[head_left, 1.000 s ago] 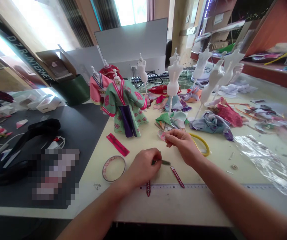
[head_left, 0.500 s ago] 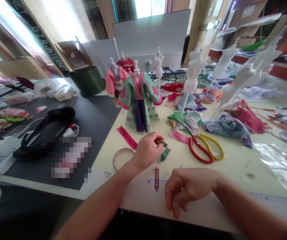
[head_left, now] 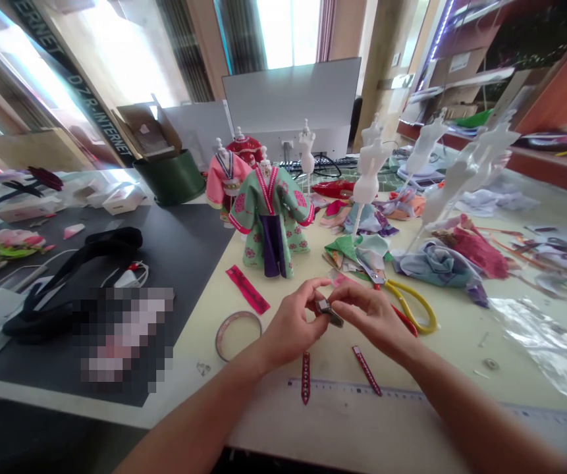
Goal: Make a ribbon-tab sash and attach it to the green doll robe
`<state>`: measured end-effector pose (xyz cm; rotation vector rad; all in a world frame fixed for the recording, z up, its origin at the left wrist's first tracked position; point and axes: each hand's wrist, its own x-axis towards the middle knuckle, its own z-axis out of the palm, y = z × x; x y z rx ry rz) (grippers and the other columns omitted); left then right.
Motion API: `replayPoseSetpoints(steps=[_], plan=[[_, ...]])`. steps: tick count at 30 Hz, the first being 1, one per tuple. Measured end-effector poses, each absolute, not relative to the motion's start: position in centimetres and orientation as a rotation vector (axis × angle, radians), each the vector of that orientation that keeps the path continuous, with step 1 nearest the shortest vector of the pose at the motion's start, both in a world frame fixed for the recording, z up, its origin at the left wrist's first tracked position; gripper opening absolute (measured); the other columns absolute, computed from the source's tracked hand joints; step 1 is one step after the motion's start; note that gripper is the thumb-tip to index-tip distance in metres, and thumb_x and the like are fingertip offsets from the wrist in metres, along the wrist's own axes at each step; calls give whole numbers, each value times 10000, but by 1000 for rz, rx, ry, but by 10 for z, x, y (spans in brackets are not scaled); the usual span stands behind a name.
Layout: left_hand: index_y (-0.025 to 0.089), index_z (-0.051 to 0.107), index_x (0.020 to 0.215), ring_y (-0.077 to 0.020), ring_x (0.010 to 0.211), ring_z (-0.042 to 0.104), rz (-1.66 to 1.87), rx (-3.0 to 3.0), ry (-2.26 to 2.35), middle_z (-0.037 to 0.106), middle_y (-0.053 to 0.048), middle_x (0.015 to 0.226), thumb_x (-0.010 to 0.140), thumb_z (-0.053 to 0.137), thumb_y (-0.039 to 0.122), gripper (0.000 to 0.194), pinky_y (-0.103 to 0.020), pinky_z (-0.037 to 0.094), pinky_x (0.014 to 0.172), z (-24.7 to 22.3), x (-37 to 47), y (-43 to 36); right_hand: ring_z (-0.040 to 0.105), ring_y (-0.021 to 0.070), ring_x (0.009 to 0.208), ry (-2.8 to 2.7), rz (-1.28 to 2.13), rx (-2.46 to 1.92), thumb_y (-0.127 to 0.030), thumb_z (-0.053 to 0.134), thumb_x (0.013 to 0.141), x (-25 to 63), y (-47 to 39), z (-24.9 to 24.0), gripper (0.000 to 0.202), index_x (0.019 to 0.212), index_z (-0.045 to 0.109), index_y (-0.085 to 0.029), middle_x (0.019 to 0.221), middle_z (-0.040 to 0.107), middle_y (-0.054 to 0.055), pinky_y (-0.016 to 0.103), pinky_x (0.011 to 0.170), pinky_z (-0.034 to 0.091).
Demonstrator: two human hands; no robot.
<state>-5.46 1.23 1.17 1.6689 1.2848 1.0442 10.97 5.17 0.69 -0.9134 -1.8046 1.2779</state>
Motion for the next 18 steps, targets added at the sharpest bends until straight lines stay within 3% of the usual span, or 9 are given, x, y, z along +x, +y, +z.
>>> replayPoseSetpoints(steps=[6,12,18], plan=[[198,485,1201,-125,755,595,1030,1591,1225,614,-7,829,784,575,171,427,-239,482,678,8,-53,13,521,145,670,-1874,1169,-912,-259,575,809,105,46,5,124,702,574,-197,689,579,5,275,600,415],[146,587,881,-142,756,592,1056,1413,1280,630,-45,800,784,609,262,153,-239,473,652,10,-54,15,539,146,631,-1781,1230,-964,-277,562,801,105,49,0,131,698,562,-197,658,578,2,283,579,429],[145,608,765,-130,670,580,1039,1417,1312,638,-27,715,769,614,282,137,-230,458,599,9,-54,16,552,149,661,-1830,1189,-931,-236,550,801,104,46,4,94,717,565,-197,681,587,8,281,601,440]])
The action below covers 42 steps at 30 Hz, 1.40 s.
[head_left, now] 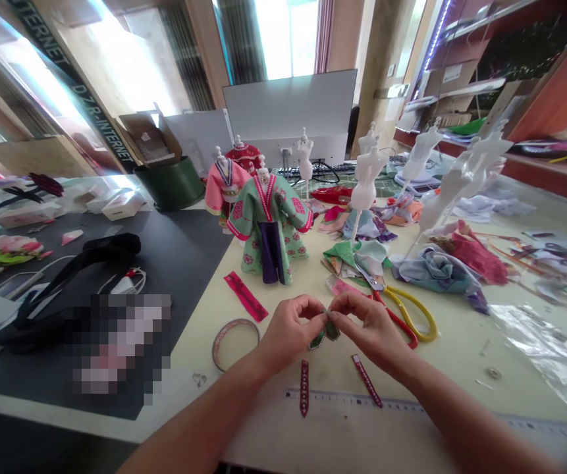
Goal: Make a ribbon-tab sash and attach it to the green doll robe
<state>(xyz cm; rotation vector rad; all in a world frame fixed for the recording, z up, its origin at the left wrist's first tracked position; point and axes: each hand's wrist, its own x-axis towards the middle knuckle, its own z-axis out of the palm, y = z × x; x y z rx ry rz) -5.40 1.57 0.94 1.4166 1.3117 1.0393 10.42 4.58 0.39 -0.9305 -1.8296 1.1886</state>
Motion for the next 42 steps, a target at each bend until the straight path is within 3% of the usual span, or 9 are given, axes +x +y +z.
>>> replayPoseSetpoints(steps=[14,24,32,42], plan=[[140,635,721,-136,657,574,1002,1521,1321,640,-34,690,774,559,246,141,-226,456,563,7,-54,17,549,150,637,-1900,1133,-960,-157,545,752,104,48,1,92,671,544,-201,657,588,-2,282,582,437],[155,595,814,-102,626,560,1037,1264,1194,649,-16,727,823,544,297,151,-224,435,576,5,-52,15,537,126,583,-1616,1459,-948,-212,554,764,104,50,-1,103,663,550,-195,606,568,-20,268,555,421],[137,588,746,-116,623,572,1059,1171,1172,631,-22,674,772,623,294,163,-249,443,594,5,-50,17,501,115,597,-1578,1492,-930,-238,574,778,103,48,0,119,671,557,-188,617,537,-26,257,558,398],[132,593,717,-100,595,536,1088,1317,1300,599,-9,643,765,604,252,130,-217,430,562,3,-50,16,508,127,631,-1791,1157,-976,-173,554,738,103,46,1,67,672,552,-186,645,555,-14,259,580,406]])
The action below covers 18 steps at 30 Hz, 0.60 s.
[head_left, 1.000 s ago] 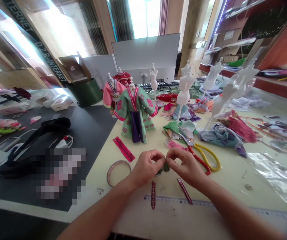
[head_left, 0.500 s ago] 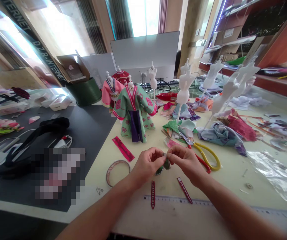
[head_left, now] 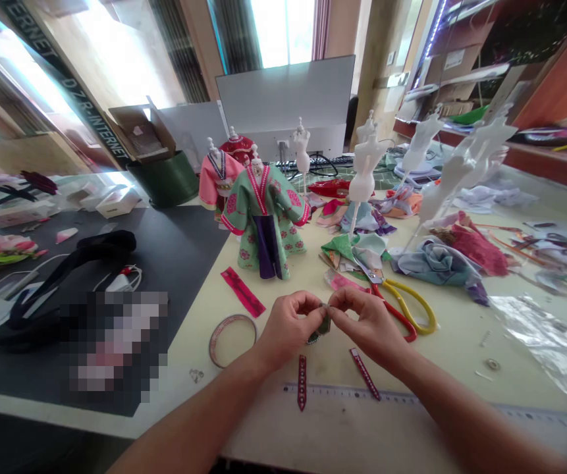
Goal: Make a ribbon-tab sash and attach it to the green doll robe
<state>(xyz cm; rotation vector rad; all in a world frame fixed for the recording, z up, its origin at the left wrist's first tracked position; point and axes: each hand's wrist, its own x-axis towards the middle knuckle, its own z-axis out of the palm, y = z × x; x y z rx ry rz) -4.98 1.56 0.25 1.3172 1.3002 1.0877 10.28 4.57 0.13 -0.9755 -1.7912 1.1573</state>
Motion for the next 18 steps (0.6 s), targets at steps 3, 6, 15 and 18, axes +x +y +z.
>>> replayPoseSetpoints(steps=[3,6,15,18], plan=[[136,594,708,-103,610,542,1069,1387,1334,608,-14,655,766,596,241,120,-212,439,570,3,-49,15,497,123,607,-1813,1123,-987,-147,533,717,102,45,1,78,650,543,-187,621,546,-18,252,557,398],[138,590,697,-104,609,540,1047,1415,1359,611,-15,653,766,590,238,122,-209,438,568,3,-49,16,491,121,594,-1821,1106,-999,-131,522,701,101,45,0,93,628,532,-187,606,540,-19,246,539,388],[136,580,689,-100,592,517,1047,1412,1369,594,-11,636,770,593,270,157,-208,416,543,2,-48,15,497,120,620,-1805,1129,-1003,-157,513,725,102,46,1,89,643,539,-180,621,539,-20,241,551,387],[136,580,689,-103,601,518,1049,1425,1369,590,-11,639,769,592,266,153,-210,416,549,3,-48,15,494,121,618,-1804,1115,-1002,-163,518,724,102,46,2,90,638,538,-178,617,541,-18,245,549,386]])
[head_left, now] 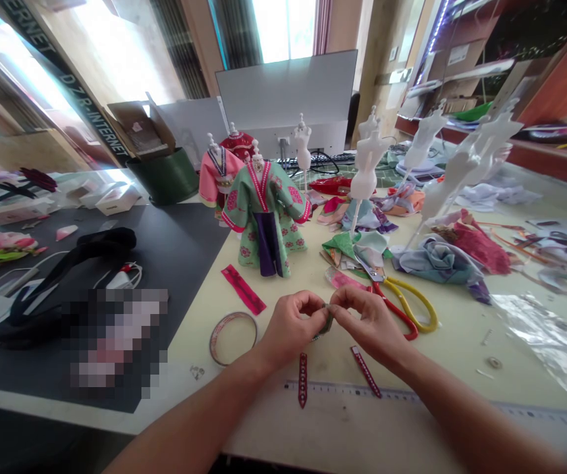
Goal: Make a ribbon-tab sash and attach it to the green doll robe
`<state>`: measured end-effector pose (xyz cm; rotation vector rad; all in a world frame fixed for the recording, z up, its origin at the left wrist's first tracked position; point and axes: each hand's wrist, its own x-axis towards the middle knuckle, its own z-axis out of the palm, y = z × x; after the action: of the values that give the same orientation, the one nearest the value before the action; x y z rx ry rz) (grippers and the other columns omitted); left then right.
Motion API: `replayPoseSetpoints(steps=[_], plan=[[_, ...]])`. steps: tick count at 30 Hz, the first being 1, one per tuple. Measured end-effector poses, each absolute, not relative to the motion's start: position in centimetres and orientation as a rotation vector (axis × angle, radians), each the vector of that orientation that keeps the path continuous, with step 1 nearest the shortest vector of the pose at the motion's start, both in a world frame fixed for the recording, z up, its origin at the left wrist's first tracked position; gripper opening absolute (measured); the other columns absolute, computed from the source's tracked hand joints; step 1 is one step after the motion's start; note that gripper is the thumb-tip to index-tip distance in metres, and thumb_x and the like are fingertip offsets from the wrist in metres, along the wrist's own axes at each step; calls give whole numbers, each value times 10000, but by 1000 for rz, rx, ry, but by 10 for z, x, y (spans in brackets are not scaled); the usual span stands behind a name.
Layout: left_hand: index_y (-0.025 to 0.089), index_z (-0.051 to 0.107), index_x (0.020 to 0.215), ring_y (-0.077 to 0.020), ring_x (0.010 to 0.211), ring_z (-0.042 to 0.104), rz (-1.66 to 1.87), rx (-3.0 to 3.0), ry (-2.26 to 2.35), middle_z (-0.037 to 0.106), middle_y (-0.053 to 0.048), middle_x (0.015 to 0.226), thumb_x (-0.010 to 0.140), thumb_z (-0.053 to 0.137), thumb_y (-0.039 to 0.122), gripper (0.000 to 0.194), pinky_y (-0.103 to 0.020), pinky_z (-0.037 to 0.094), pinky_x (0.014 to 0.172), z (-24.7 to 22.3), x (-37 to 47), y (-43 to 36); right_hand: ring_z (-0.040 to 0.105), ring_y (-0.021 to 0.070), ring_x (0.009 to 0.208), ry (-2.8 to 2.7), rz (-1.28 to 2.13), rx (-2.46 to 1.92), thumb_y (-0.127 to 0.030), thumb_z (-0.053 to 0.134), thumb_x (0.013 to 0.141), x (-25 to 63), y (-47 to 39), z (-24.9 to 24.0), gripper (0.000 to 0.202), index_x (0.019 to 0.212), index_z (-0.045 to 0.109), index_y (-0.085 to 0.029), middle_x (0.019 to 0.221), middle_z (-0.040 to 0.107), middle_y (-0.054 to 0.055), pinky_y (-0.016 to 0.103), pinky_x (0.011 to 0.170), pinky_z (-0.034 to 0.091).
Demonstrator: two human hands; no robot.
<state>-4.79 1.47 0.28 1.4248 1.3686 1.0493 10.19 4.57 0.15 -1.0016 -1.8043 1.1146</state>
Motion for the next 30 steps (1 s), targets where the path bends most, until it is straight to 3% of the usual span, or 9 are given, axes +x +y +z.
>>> replayPoseSetpoints(steps=[20,30], plan=[[145,581,699,-104,631,517,1073,1524,1383,588,-4,658,781,554,216,112,-209,422,583,3,-50,15,488,120,597,-1863,1034,-970,-138,522,717,101,43,0,89,645,529,-189,615,543,-19,249,543,389],[146,600,770,-97,618,515,1075,1225,1189,595,-11,684,823,530,268,151,-228,420,588,5,-49,14,417,97,565,-1621,1317,-1050,-204,554,737,104,49,1,131,614,512,-184,584,493,-40,238,508,315]])
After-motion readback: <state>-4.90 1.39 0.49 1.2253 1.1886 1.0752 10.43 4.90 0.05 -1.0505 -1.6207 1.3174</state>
